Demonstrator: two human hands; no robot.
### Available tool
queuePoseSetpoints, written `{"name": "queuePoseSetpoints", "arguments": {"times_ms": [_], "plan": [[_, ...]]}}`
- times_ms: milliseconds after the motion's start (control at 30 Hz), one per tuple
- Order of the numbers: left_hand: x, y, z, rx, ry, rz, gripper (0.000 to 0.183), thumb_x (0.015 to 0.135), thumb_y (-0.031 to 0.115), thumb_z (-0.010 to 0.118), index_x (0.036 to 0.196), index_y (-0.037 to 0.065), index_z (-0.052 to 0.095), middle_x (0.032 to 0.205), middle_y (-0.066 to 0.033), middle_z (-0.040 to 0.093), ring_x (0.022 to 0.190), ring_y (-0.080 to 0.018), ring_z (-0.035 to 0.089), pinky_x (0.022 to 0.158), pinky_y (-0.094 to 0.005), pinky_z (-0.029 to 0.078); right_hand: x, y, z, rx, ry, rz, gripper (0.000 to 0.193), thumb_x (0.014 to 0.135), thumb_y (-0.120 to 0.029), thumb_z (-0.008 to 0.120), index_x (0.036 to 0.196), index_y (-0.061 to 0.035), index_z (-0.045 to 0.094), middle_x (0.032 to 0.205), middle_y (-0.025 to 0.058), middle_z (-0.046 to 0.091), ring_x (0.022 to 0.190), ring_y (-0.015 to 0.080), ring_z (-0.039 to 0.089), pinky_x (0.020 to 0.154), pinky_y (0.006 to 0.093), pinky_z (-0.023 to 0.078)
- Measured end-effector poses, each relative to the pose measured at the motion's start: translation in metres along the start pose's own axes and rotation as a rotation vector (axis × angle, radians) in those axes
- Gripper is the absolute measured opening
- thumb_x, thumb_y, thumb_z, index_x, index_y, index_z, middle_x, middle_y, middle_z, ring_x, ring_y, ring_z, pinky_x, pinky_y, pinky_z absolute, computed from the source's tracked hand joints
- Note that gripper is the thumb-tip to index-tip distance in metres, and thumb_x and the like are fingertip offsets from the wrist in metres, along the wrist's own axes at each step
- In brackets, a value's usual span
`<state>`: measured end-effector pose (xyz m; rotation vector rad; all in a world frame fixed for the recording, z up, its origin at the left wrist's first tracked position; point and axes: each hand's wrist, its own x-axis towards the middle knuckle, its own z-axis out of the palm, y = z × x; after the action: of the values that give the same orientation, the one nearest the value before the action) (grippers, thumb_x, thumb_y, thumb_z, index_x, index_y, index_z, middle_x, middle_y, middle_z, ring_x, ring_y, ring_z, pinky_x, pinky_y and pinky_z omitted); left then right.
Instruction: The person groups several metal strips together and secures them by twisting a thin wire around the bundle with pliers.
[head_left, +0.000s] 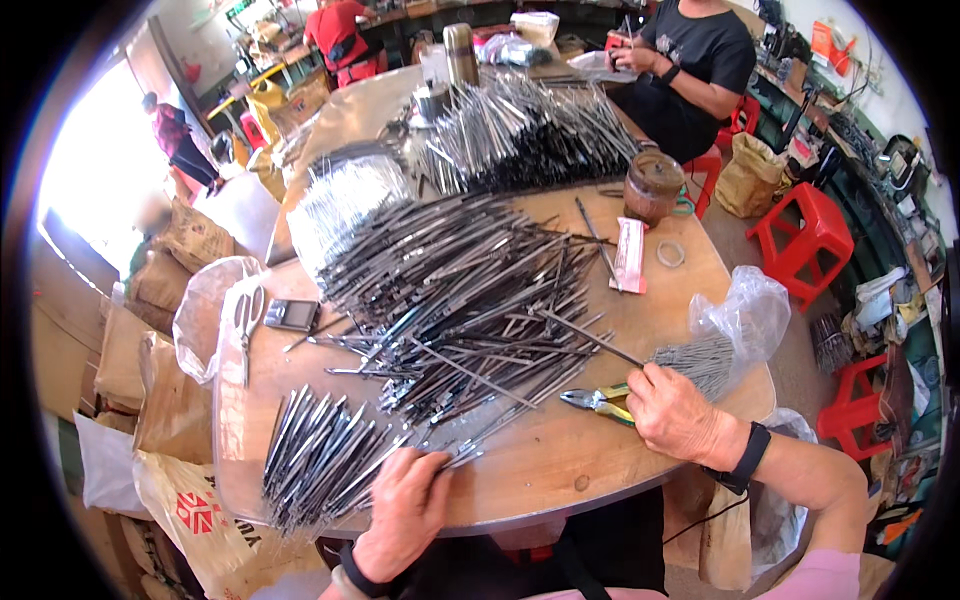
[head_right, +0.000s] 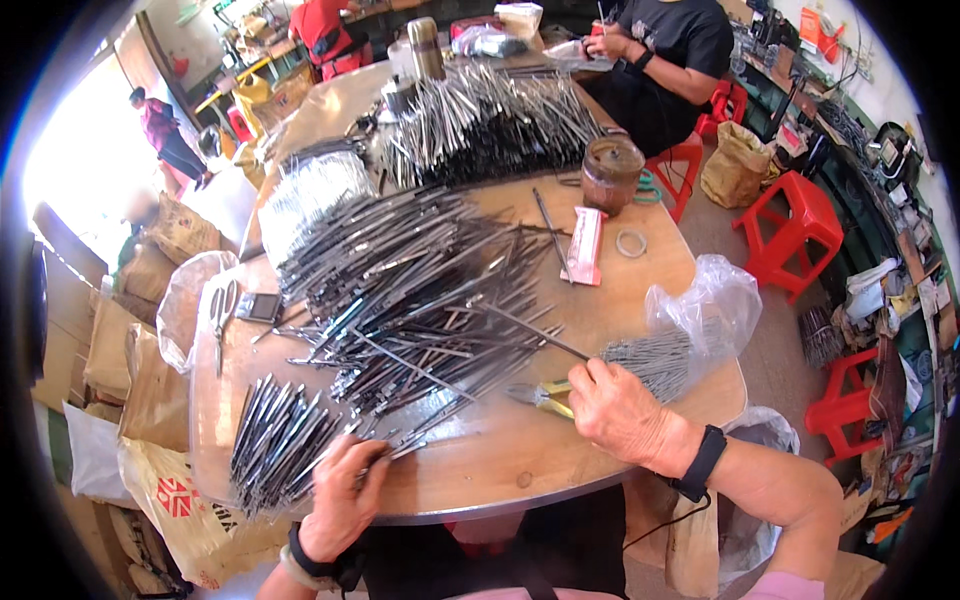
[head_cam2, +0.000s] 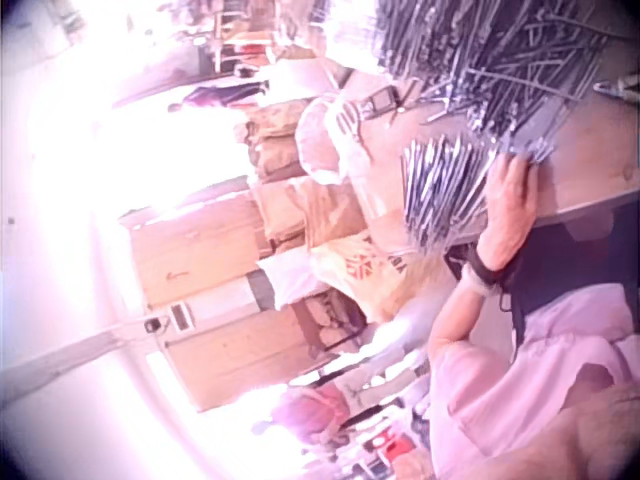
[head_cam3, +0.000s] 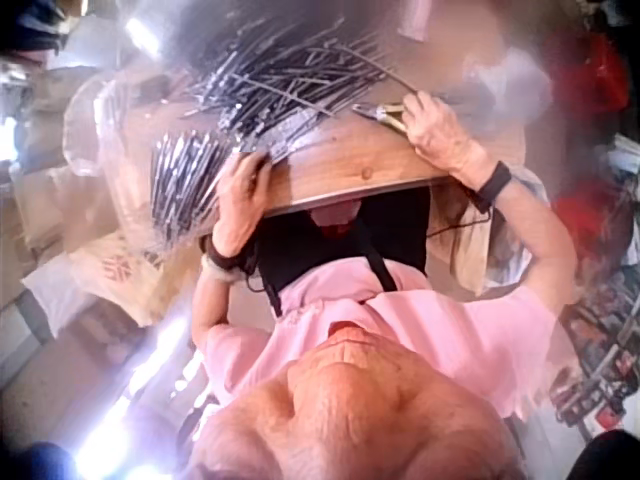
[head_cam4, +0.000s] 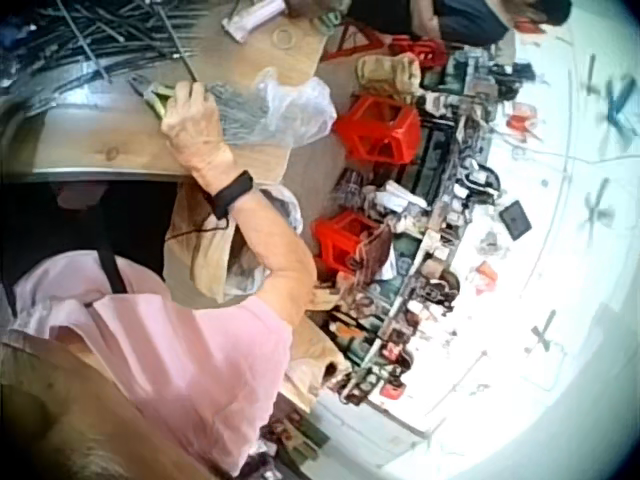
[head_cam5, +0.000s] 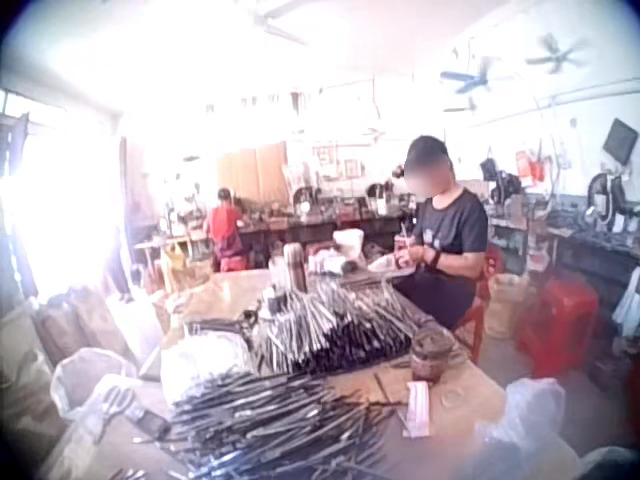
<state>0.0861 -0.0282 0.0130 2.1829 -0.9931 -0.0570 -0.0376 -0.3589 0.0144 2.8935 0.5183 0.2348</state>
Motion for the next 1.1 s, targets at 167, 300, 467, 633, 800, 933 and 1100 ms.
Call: {"name": "queuePoseSetpoints", "arguments": {"times_ms": [167, 300, 467, 633, 800, 933, 1100], "plan": [[0.039, -0.006, 0.032, 0.337, -0.157, 0.173, 0.016, 0.079, 0.007, 0.067, 0.094, 0.002, 0.064, 0.086, -0.0130, 0.055, 0.083, -0.0315, 0.056, 0.073, -0.0417, 0.046, 0.007, -0.001, -0.011, 0.009, 0.106, 0.099, 0.017, 0.065, -0.013, 0.064, 0.074, 0.0005, 0.062, 0.094, 0.0133, 0.057, 0.084, 0.0245, 0.055, 0.070, 0.0334, 0.049], [0.038, -0.004, 0.029, 0.370, -0.198, 0.163, 0.015, 0.079, 0.007, 0.066, 0.093, 0.003, 0.064, 0.085, -0.0133, 0.054, 0.085, -0.0328, 0.055, 0.074, -0.0427, 0.046, 0.013, -0.008, -0.050, 0.269, 0.424, 0.315, 0.028, 0.055, -0.005, 0.072, 0.079, 0.0022, 0.059, 0.105, 0.0171, 0.058, 0.085, 0.0266, 0.057, 0.073, 0.0379, 0.051], [0.058, 0.010, 0.014, 0.435, -0.131, 0.257, 0.014, 0.081, 0.003, 0.064, 0.094, 0.002, 0.059, 0.084, -0.0139, 0.056, 0.081, -0.0335, 0.057, 0.070, -0.0442, 0.046, 0.011, -0.038, -0.036, 1.064, 1.054, 0.671, 0.021, 0.077, 0.010, 0.063, 0.093, -0.0039, 0.062, 0.112, 0.0142, 0.056, 0.095, 0.0172, 0.058, 0.083, 0.0297, 0.049], [0.053, 0.013, -0.005, 0.179, -0.170, 0.036, 0.010, 0.087, 0.003, 0.060, 0.096, 0.000, 0.057, 0.081, -0.0192, 0.061, 0.077, -0.0396, 0.061, 0.066, -0.0454, 0.047, -0.028, -0.044, -0.004, 1.173, 0.856, 0.961, 0.019, 0.079, 0.007, 0.062, 0.094, -0.0032, 0.062, 0.113, 0.0109, 0.056, 0.097, 0.0157, 0.056, 0.084, 0.0292, 0.047], [0.062, -0.013, 0.011, 0.076, -0.255, -0.100, 0.008, 0.086, 0.003, 0.061, 0.092, -0.002, 0.063, 0.083, -0.0206, 0.064, 0.077, -0.0377, 0.063, 0.067, -0.0405, 0.049, -0.026, -0.051, -0.014, 1.189, 0.607, 1.032, 0.008, 0.085, -0.003, 0.064, 0.093, -0.0010, 0.063, 0.110, 0.0040, 0.059, 0.089, 0.0081, 0.054, 0.074, 0.0233, 0.045], [0.053, -0.025, -0.007, 0.024, -0.239, -0.046, 0.011, 0.084, 0.002, 0.062, 0.094, -0.002, 0.066, 0.085, -0.0178, 0.063, 0.080, -0.0370, 0.061, 0.070, -0.0408, 0.049, -0.040, -0.048, -0.004, 1.599, 0.733, 1.039, 0.011, 0.088, -0.004, 0.064, 0.098, -0.0007, 0.066, 0.114, 0.0082, 0.060, 0.082, 0.0112, 0.055, 0.068, 0.0245, 0.045], [0.026, -0.031, -0.006, 0.301, -0.081, 0.074, 0.026, 0.077, 0.005, 0.068, 0.103, 0.002, 0.064, 0.098, -0.0138, 0.058, 0.093, -0.0349, 0.054, 0.080, -0.0431, 0.044, -0.057, -0.045, 0.005, 2.379, 0.837, 0.991, 0.014, 0.086, -0.004, 0.068, 0.100, 0.0002, 0.064, 0.116, 0.0121, 0.052, 0.088, 0.0159, 0.051, 0.067, 0.0274, 0.045]]}}
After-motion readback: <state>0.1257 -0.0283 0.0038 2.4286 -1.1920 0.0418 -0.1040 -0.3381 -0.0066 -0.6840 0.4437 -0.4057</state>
